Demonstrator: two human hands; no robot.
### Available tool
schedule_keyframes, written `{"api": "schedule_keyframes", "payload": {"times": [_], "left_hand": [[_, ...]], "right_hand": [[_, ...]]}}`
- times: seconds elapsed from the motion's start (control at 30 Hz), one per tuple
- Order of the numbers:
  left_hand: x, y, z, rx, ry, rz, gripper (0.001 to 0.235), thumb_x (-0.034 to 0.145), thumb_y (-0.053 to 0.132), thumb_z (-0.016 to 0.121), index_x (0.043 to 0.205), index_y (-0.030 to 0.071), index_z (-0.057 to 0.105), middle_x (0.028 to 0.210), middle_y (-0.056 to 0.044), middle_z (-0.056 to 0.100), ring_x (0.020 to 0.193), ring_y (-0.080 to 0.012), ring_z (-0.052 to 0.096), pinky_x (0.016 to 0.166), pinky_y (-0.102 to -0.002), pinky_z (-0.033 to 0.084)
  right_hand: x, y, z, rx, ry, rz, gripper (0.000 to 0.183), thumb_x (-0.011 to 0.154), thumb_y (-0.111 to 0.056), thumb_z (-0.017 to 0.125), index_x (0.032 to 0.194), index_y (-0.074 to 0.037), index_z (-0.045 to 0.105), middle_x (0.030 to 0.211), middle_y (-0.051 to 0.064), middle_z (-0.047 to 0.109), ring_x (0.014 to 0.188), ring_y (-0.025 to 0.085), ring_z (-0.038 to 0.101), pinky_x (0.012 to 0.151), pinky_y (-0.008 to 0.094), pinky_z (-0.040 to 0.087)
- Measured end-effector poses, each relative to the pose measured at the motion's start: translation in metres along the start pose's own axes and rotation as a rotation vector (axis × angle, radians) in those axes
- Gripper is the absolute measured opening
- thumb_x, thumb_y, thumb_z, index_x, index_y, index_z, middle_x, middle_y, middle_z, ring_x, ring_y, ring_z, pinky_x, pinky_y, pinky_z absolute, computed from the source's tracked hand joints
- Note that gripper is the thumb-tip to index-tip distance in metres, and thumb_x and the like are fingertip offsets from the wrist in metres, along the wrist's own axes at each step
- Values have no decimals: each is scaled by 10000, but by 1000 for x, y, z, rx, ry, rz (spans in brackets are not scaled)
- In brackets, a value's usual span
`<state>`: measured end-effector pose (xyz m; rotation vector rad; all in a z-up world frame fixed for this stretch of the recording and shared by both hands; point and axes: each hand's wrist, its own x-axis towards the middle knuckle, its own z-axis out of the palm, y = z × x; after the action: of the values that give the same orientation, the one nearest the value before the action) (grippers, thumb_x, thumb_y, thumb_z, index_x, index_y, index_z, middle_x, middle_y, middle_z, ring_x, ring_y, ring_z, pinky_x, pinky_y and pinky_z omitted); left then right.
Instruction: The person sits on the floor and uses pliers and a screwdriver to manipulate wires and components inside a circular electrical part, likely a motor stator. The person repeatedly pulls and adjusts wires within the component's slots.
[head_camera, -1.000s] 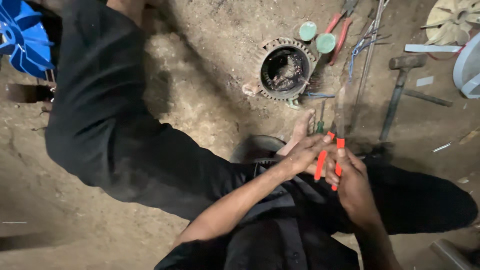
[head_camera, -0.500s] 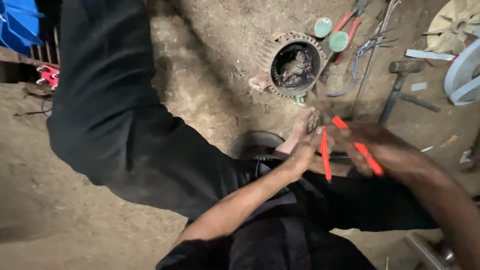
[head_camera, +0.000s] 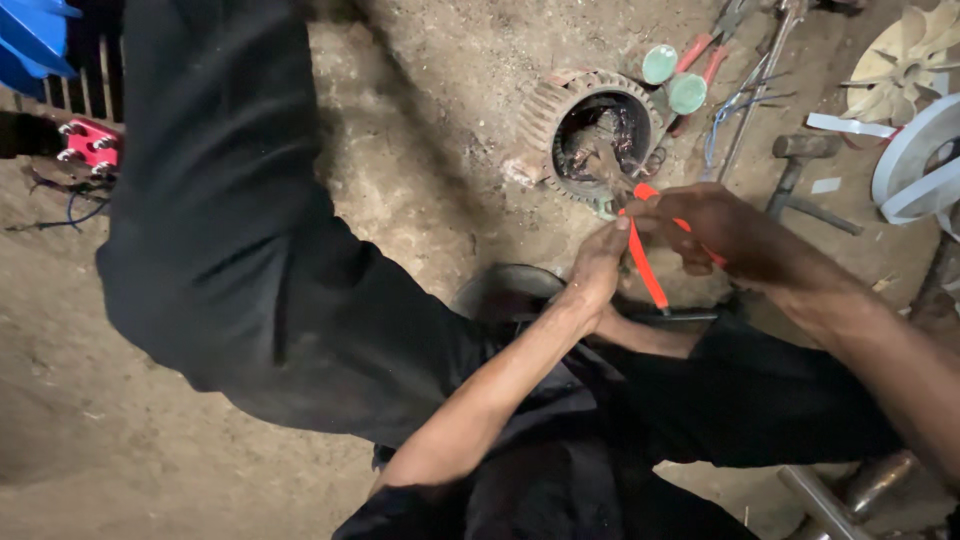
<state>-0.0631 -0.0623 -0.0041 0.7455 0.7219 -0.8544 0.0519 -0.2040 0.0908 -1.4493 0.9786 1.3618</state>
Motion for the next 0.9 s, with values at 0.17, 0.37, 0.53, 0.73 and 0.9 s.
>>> {"api": "schedule_keyframes", "payload": {"times": [0.17, 0.37, 0.53, 0.73, 0.9], "left_hand": [[2, -3, -3, -70, 64, -22, 440, 1059, 409, 515, 1318, 84, 661, 1031, -39, 673, 760, -98, 608, 591, -275, 496], [7, -18, -15, -350, 55, -189, 393, 1008, 379, 540, 1236, 77, 645, 950, -70, 635, 783, -236, 704, 643, -381, 621], [18, -35, -19, -135, 60, 60, 359, 1060, 345, 565, 1197, 52, 720, 925, -13, 697, 773, -120, 635, 666, -272, 555], [20, -38, -24, -125, 67, -52, 342, 1047, 337, 551, 1161, 57, 710, 798, 20, 607, 668, -126, 586, 590, -303, 531], [-2, 2, -13, 388, 169, 291, 266, 995, 294, 641, 1166, 106, 721, 976, -3, 710, 878, -196, 641, 775, -375, 543]], "right_hand": [[3, 17, 26, -279, 113, -297, 407, 946, -292, 576, 1236, -31, 695, 826, 2, 606, 675, 120, 558, 577, 295, 492], [14, 62, 28, 143, -215, -44, 444, 937, -335, 550, 1271, -47, 593, 1088, 54, 741, 951, 199, 725, 775, 393, 599], [42, 75, 24, 217, -128, 113, 339, 962, -341, 535, 1175, -87, 607, 934, 61, 686, 793, 201, 667, 652, 412, 584], [32, 83, 58, 152, 17, 3, 337, 974, -352, 561, 1171, -84, 607, 902, 79, 678, 748, 210, 657, 631, 391, 564], [-1, 132, 22, 284, 204, -67, 322, 971, -339, 582, 1166, -83, 595, 877, 119, 691, 702, 246, 667, 618, 383, 559]]}}
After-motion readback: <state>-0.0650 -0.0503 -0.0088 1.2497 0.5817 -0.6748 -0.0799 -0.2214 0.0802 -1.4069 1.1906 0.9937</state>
